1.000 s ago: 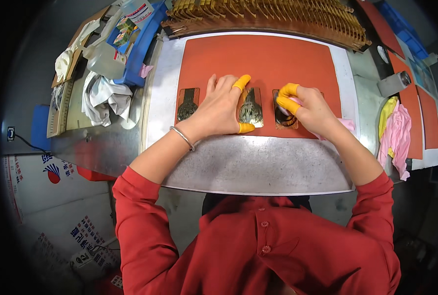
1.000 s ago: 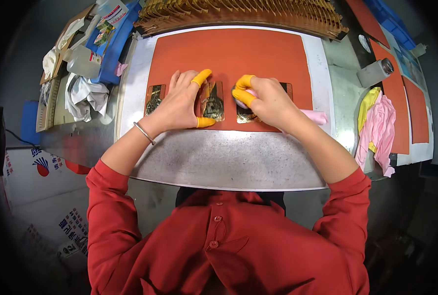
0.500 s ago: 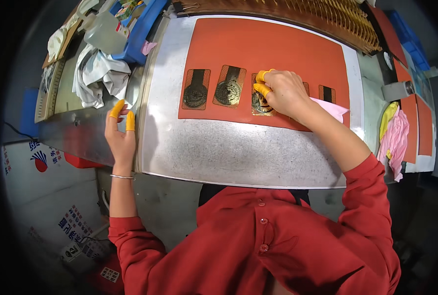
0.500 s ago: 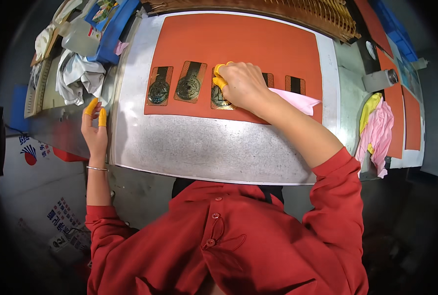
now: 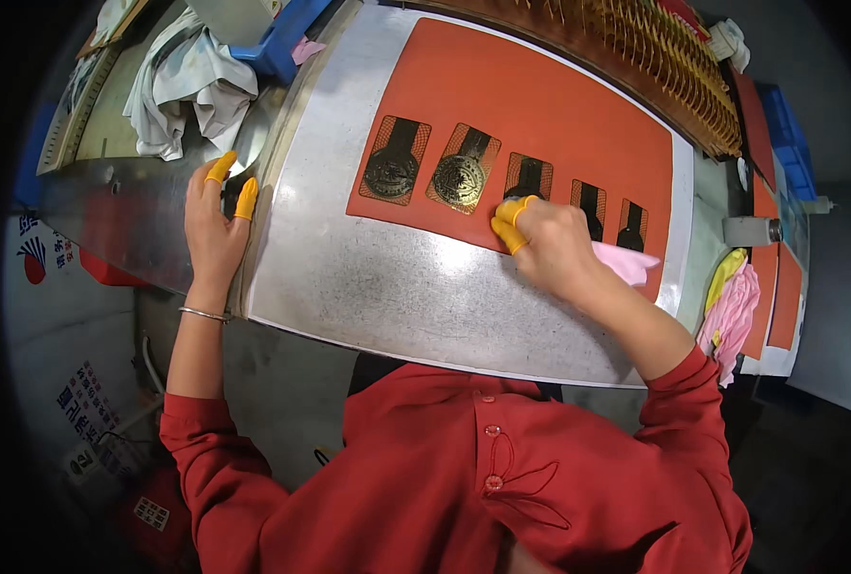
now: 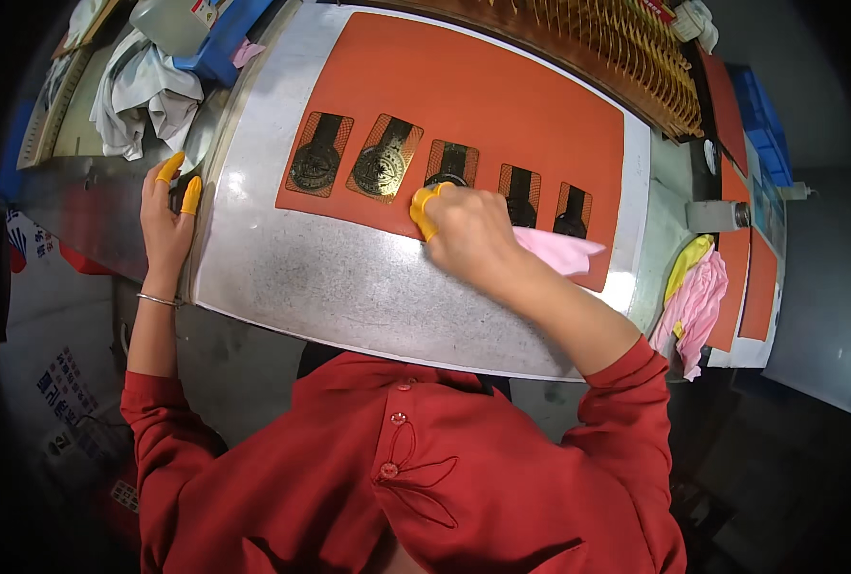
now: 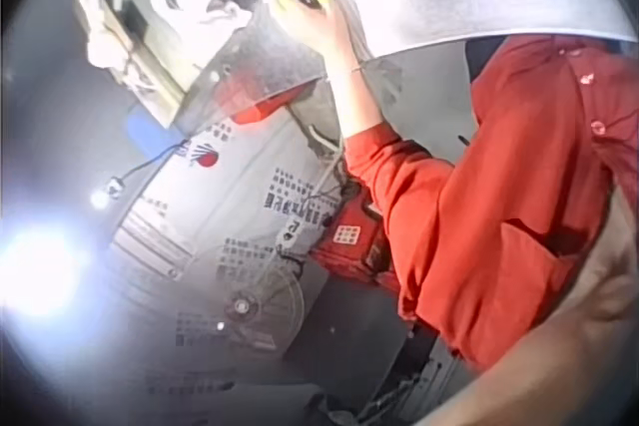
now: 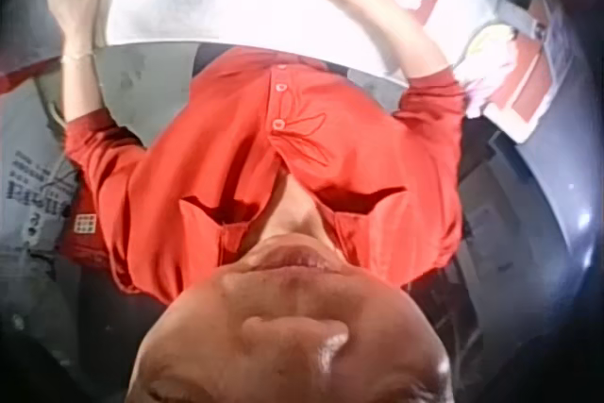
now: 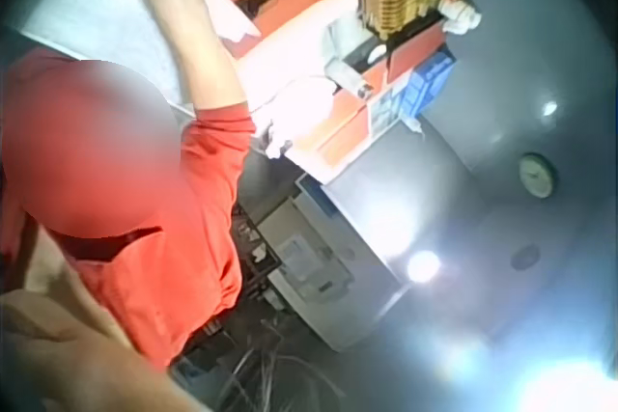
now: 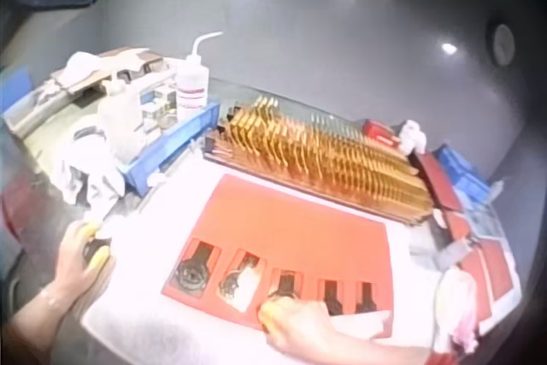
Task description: The person cleans a row of gold medals placed on a red mat using a yellow cloth and a liquid from a squeeze bottle. They apply the liquid to the cloth and wipe each medal individually, then move the cleaned medals to a wooden rack.
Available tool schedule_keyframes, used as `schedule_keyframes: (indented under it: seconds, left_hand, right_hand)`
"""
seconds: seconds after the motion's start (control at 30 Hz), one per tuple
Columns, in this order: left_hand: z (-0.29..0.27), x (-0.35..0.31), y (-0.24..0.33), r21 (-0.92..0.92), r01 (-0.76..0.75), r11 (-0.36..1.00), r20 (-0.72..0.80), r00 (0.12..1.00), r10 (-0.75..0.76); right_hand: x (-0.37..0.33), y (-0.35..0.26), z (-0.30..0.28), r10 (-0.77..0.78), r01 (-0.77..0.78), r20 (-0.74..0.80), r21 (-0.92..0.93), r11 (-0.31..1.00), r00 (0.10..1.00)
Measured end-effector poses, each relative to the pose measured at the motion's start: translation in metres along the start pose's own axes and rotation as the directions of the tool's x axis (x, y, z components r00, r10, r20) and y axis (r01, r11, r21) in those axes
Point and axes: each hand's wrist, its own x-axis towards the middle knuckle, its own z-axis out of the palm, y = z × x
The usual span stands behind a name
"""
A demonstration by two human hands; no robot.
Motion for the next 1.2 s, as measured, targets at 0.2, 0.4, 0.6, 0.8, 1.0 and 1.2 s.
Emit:
schedule_keyframes:
  seconds: [0.2,0.4,0.6,0.8,1.0,1.2]
  left_hand:
    - [-0.001,0.002,0.006,-0.036,-0.018,0.999,-0.017,1.0,0.018]
    - [-0.002,0.002,0.001,-0.015,0.008,1.0,-0.024,1.0,-0.009]
    - [-0.002,0.0,0.003,-0.035,0.024,0.999,-0.023,0.999,-0.025]
    - [-0.001,-0.001,0.002,0.008,-0.018,1.0,-0.019,1.0,0.018]
    - [0.001,0.001,0.002,0.04,-0.033,0.999,-0.028,0.999,0.034]
    - [0.0,0.003,-0.002,0.06,-0.007,0.998,-0.014,1.0,0.008]
  right_hand:
    - [0.031,0.034,-0.005,0.141,-0.141,-0.008,-0.012,0.99,0.99]
    - [0.016,0.022,-0.003,0.021,-0.021,0.013,0.047,0.999,1.0]
    - [0.017,0.023,-0.008,0.01,-0.009,0.042,-0.022,1.0,0.999]
    - [0.032,0.036,-0.011,0.023,-0.024,-0.007,-0.03,0.999,1.0]
    - [0.027,0.033,-0.01,-0.023,0.023,0.021,0.027,0.999,1.0]
    - [0.013,0.029,-0.011,-0.233,0.228,0.118,0.057,0.972,0.965]
